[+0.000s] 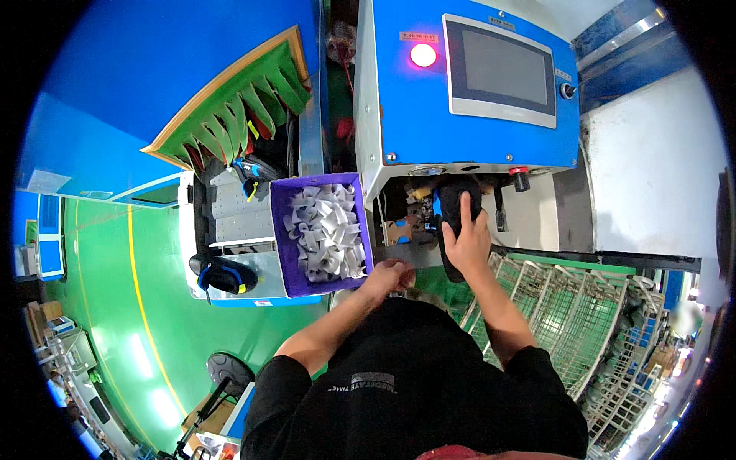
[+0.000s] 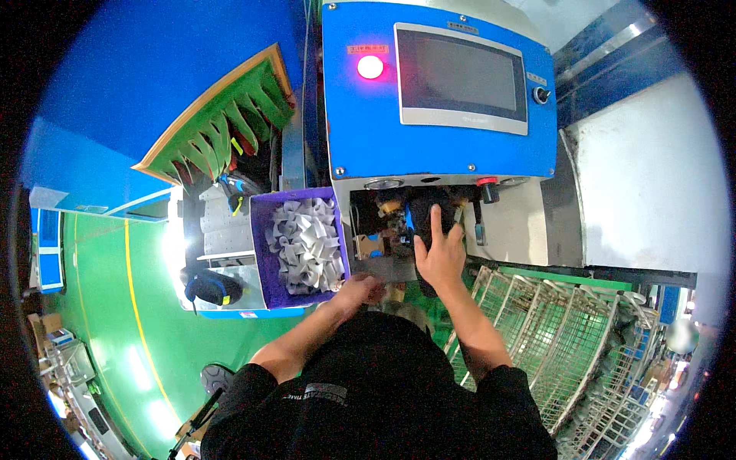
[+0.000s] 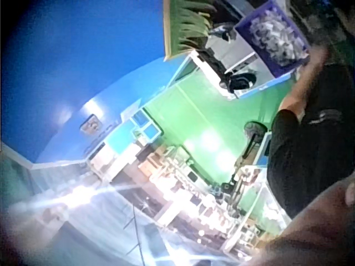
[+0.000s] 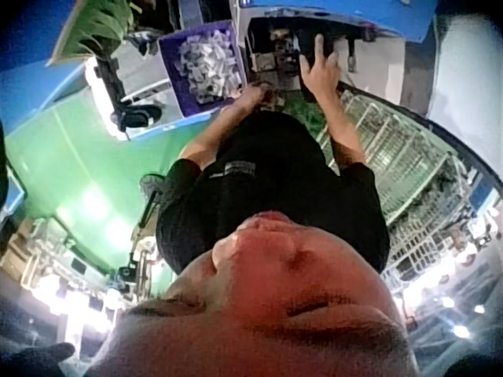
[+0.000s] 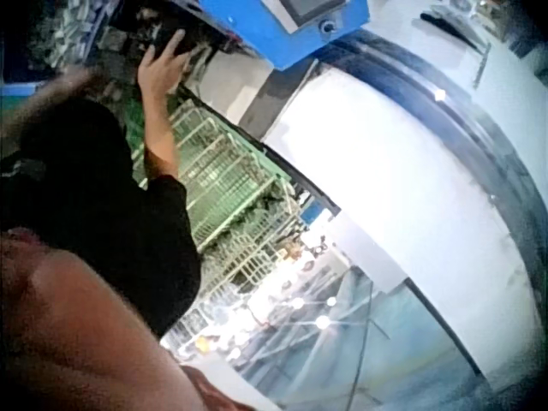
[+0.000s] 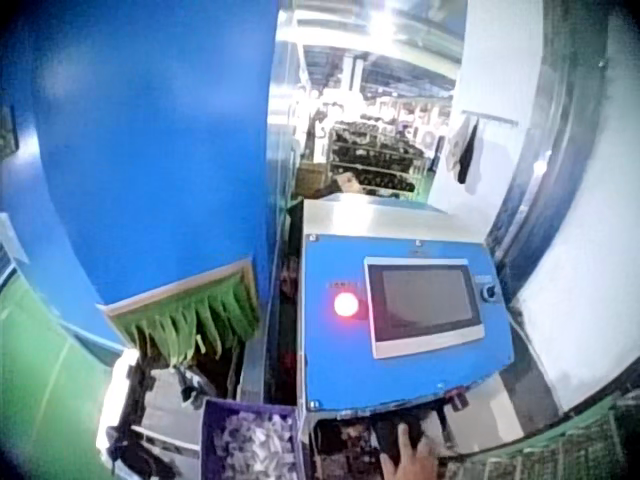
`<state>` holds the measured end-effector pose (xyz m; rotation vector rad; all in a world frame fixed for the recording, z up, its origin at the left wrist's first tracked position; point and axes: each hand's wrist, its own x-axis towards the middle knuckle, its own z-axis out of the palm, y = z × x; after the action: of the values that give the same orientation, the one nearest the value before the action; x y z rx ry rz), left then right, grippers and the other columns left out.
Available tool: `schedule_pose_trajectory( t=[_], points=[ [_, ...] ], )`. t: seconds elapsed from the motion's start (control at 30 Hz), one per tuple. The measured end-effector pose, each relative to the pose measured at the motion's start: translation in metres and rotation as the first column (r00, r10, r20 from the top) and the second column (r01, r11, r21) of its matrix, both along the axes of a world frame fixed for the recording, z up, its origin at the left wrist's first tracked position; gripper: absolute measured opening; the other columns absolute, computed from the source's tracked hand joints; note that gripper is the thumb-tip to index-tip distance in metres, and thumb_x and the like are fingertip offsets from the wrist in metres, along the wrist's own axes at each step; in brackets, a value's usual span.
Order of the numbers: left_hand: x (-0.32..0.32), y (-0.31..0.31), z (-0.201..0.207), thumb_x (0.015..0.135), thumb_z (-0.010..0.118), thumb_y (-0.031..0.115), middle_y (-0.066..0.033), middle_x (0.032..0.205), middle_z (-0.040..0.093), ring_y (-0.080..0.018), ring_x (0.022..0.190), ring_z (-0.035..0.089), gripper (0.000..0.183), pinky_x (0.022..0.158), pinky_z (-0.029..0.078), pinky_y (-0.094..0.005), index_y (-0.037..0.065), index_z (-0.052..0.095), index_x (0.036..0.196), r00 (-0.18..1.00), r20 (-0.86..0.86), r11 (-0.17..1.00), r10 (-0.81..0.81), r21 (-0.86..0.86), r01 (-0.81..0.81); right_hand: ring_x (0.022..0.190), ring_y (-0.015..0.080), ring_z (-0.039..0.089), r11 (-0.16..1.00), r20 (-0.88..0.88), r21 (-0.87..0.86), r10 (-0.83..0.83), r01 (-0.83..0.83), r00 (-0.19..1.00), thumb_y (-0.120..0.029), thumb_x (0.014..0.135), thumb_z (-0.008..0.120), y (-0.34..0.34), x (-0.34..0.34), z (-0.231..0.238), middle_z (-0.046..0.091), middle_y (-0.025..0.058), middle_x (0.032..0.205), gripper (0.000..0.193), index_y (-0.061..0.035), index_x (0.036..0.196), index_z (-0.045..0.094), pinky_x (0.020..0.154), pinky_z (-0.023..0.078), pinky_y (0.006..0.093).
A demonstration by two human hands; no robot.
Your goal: The person repeatedly picks up black slippers from a purple bin, places them into a blue machine, and then removes them to place them into a metal wire cart. The task involves continuous handling of slippers between the bin, machine, and cart.
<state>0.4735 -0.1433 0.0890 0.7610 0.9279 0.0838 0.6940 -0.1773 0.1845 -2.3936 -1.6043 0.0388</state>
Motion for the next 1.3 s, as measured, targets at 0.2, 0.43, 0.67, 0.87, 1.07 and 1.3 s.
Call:
schedule_pose_trajectory(
  t=[0.2, 0.43, 0.67, 0.87, 1.07, 1.3],
  points=[
    [0.038, -0.018, 0.043, 0.098, 0.035, 0.078, -0.0131, 0.094, 0.071, -0.0282, 0.083, 0.070, 0.085, 0.081, 0.059, -0.0411, 0.000, 0.063, 0.117, 0.970, 0.233, 0.866, -0.071, -0.468, 0.176, 0.122, 0.0640, 0.047, 0.997, 0.004, -0.067, 0.026, -0.025, 1.000, -0.025, 0.092, 0.072, -0.126, -0.048, 0.029, 0.039, 0.0469, 0.139, 0.081, -0.0102, 0.161, 0.032, 0.102, 0.044, 0.0596],
    [0.020, -0.044, 0.000, 0.100, 0.053, 0.061, -0.0057, 0.106, 0.075, -0.0204, 0.091, 0.072, 0.054, 0.090, 0.057, -0.0350, 0.013, 0.068, 0.119, 0.901, 0.362, 0.729, -0.238, -0.546, 0.412, 0.117, 0.0384, 0.061, 0.932, -0.768, -0.267, -0.360, 0.247, 0.529, -0.027, 0.090, 0.073, -0.150, -0.039, 0.074, 0.053, 0.0250, 0.141, 0.070, -0.0133, 0.154, 0.045, 0.099, 0.050, 0.0456],
    [0.023, -0.066, 0.053, 0.099, 0.060, 0.036, -0.0059, 0.117, 0.065, -0.0188, 0.108, 0.061, 0.039, 0.093, 0.051, -0.0373, 0.008, 0.062, 0.126, 0.940, 0.114, 0.869, -0.323, -0.358, 0.342, 0.121, 0.0245, 0.058, 0.861, -0.939, -0.220, -0.060, 0.458, -0.337, -0.027, 0.092, 0.075, -0.088, -0.023, 0.024, 0.063, 0.0104, 0.135, 0.059, -0.0057, 0.144, 0.057, 0.105, 0.046, 0.0375],
    [0.032, -0.053, 0.010, 0.102, 0.050, 0.063, -0.0145, 0.136, 0.064, -0.0296, 0.120, 0.064, 0.076, 0.106, 0.050, -0.0423, -0.003, 0.055, 0.139, 0.936, 0.143, 0.920, -0.321, -0.186, 0.344, 0.106, 0.0242, 0.070, 0.698, -0.911, 0.127, 0.363, 0.705, -0.195, -0.025, 0.094, 0.074, -0.231, 0.041, 0.073, 0.068, 0.0154, 0.124, 0.067, -0.0045, 0.151, 0.046, 0.090, 0.059, 0.0401],
    [0.071, -0.073, 0.040, 0.097, 0.054, 0.064, -0.0200, 0.141, 0.061, -0.0353, 0.125, 0.063, 0.081, 0.110, 0.049, -0.0484, -0.004, 0.053, 0.142, 0.961, 0.169, 0.903, -0.219, -0.338, 0.265, 0.090, 0.0264, 0.073, -0.123, -0.472, 0.254, 0.850, 0.959, 0.234, -0.052, 0.098, 0.062, -0.388, 0.162, 0.121, 0.069, 0.0187, 0.111, 0.065, 0.0016, 0.134, 0.055, 0.077, 0.065, 0.0358],
    [0.107, -0.082, 0.044, 0.093, 0.070, 0.051, -0.0161, 0.128, 0.068, -0.0318, 0.117, 0.066, 0.069, 0.104, 0.052, -0.0456, -0.002, 0.059, 0.135, 0.959, -0.012, 0.943, -0.283, -0.185, 0.276, 0.078, 0.0205, 0.069, -0.539, 0.071, 0.100, 0.842, 0.836, 0.535, -0.047, 0.101, 0.062, -0.464, 0.326, 0.110, 0.066, 0.0129, 0.097, 0.057, 0.0073, 0.117, 0.054, 0.069, 0.059, 0.0315]
  ],
)
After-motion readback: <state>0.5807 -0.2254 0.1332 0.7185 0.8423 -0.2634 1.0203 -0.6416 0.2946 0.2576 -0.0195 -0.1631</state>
